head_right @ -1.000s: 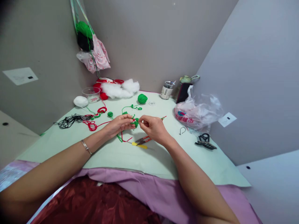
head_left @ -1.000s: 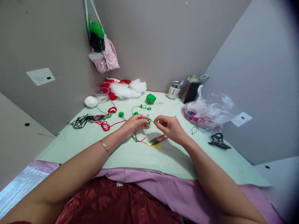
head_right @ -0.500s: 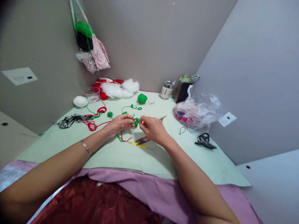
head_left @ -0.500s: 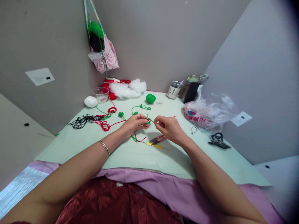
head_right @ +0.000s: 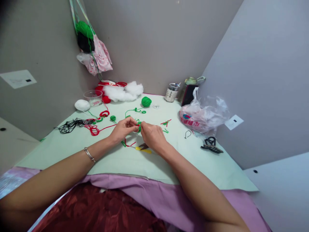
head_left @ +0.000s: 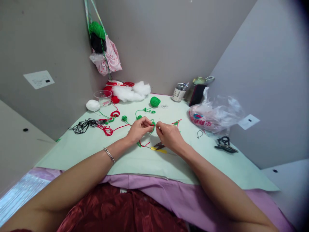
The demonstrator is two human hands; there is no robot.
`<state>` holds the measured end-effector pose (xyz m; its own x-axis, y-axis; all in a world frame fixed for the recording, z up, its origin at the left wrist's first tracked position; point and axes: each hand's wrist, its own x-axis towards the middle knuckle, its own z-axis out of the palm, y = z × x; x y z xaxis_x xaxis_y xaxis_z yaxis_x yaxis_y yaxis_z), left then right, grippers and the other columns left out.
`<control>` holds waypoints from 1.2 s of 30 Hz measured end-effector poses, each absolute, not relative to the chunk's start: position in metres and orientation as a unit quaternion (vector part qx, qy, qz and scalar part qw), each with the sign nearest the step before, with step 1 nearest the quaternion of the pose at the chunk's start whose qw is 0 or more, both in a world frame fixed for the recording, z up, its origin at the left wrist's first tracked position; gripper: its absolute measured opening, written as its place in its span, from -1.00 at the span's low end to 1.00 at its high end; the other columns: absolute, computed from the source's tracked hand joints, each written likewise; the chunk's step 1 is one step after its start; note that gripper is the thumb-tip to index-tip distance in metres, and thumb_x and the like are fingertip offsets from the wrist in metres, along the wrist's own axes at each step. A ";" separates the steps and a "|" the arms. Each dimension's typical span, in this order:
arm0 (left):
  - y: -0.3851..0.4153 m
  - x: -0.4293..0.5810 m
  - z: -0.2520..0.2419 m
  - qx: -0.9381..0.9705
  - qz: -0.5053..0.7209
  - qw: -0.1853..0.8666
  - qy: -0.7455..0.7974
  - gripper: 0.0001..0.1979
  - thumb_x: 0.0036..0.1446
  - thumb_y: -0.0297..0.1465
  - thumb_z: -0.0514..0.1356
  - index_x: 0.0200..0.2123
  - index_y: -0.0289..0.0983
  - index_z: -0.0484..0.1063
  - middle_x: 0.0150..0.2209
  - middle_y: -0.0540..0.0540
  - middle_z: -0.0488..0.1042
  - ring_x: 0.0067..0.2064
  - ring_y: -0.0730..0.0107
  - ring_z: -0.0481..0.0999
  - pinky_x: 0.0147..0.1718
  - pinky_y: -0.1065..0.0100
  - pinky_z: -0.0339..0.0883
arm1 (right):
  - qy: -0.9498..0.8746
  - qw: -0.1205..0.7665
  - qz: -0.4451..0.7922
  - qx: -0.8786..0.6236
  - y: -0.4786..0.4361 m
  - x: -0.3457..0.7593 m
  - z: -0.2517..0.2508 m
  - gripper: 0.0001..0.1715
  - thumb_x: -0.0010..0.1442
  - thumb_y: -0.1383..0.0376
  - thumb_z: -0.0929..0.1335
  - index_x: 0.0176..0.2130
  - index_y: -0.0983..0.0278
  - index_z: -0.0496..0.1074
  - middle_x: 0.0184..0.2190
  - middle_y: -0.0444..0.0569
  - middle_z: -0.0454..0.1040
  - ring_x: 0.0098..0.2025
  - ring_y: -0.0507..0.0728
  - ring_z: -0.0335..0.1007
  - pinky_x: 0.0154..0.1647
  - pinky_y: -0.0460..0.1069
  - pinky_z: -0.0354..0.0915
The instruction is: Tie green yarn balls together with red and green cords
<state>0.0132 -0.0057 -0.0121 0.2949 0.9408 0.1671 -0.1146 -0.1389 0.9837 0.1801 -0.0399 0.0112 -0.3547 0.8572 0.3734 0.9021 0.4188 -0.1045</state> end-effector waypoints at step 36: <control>-0.007 0.009 -0.001 0.489 0.411 0.706 0.307 -0.74 -0.07 -0.39 0.39 -0.36 -0.36 0.39 -0.36 -0.05 0.52 -0.31 0.38 0.58 -0.06 0.20 0.39 | -0.698 0.393 0.391 -0.454 -0.024 0.194 0.015 -0.91 0.12 0.30 0.31 -0.38 0.28 0.39 -0.53 -0.13 0.44 -0.46 0.03 0.34 -0.39 -0.06 0.28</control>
<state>0.0085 -0.0068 -0.0014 0.4737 0.8801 -0.0309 -0.2811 0.1843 0.9418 0.1936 -0.0238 0.0152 -0.2794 0.9406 0.1928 0.3266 0.2819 -0.9021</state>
